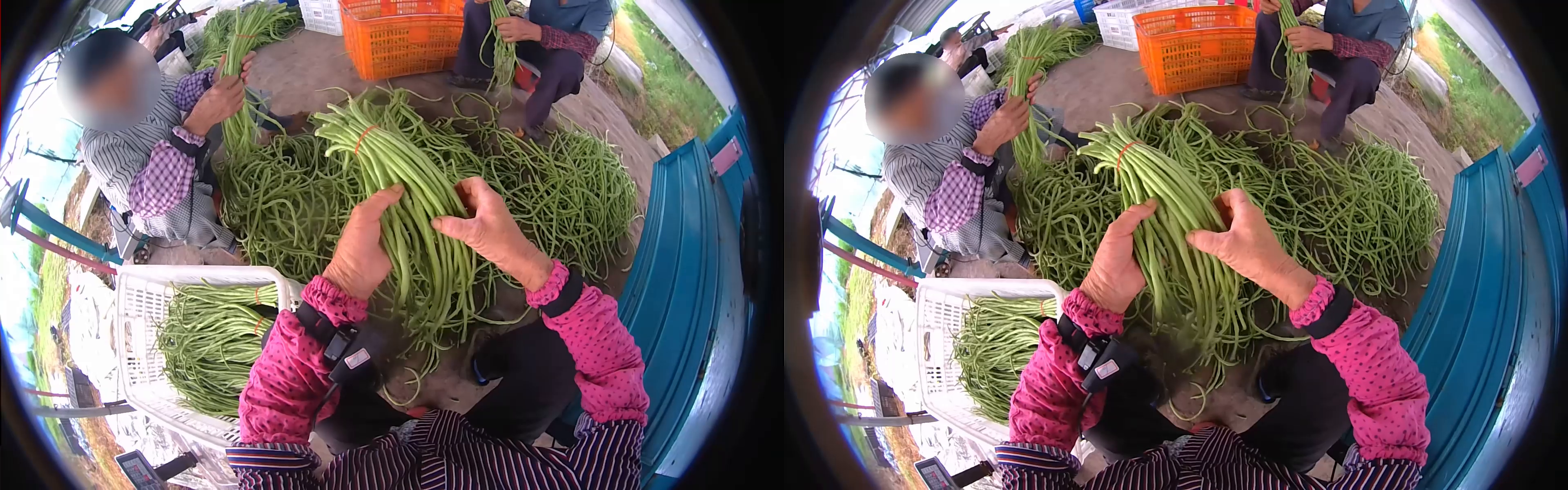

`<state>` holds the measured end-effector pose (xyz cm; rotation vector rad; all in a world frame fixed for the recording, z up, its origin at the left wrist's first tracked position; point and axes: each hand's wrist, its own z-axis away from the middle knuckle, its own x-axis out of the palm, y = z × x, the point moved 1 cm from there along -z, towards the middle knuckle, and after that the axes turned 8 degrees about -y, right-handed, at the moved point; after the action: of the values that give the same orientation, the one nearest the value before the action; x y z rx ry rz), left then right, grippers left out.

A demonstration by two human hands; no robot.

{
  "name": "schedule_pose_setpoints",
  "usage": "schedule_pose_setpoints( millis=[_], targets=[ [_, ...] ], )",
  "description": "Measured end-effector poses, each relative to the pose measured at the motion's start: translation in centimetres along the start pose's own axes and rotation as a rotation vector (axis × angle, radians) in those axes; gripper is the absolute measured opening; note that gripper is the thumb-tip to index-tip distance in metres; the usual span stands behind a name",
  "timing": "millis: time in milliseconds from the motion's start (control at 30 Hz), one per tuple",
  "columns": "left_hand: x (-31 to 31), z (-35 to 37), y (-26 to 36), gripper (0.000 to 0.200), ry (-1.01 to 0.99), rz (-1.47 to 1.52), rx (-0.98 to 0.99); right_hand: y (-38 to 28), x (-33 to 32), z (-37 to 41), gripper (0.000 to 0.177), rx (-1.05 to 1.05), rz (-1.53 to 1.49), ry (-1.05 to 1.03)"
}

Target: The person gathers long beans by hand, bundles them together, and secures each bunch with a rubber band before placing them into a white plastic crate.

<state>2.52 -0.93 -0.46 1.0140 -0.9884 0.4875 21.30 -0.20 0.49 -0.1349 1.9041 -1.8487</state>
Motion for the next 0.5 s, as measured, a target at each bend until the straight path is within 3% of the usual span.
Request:
schedule_pose_setpoints(
  millis=[100, 200, 333, 433, 500],
  targets=[
    [0.3, 0.3, 0.2, 0.03, -0.02, 0.026, 0.003, -0.8, -0.7, -0.1, 0.045, 0.055, -0.234, -0.033],
    [0.6, 0.5, 0.4, 0.028, -0.043, 0.015, -0.025, -2.1, -1.4, 0.4, 0.04, 0.152, -0.44, -0.126],
    [0.6, 0.4, 0.1, 0.027, -0.047, 0.0, 0.01, -1.1, -1.9, 0.1, 0.04, 0.113, -0.379, -0.13],
    [-0.1, 0.0, 0.0, 0.025, 0.013, -0.048, 0.035, -0.6, -1.3, -0.1, 0.042, 0.06, -0.113, -0.063],
    [-0.2, -0.2, -0.1, 0.024, 0.06, -0.021, 0.057, -0.7, -0.5, 0.3, 0.041, -0.158, 0.168, 0.129]
  ],
)
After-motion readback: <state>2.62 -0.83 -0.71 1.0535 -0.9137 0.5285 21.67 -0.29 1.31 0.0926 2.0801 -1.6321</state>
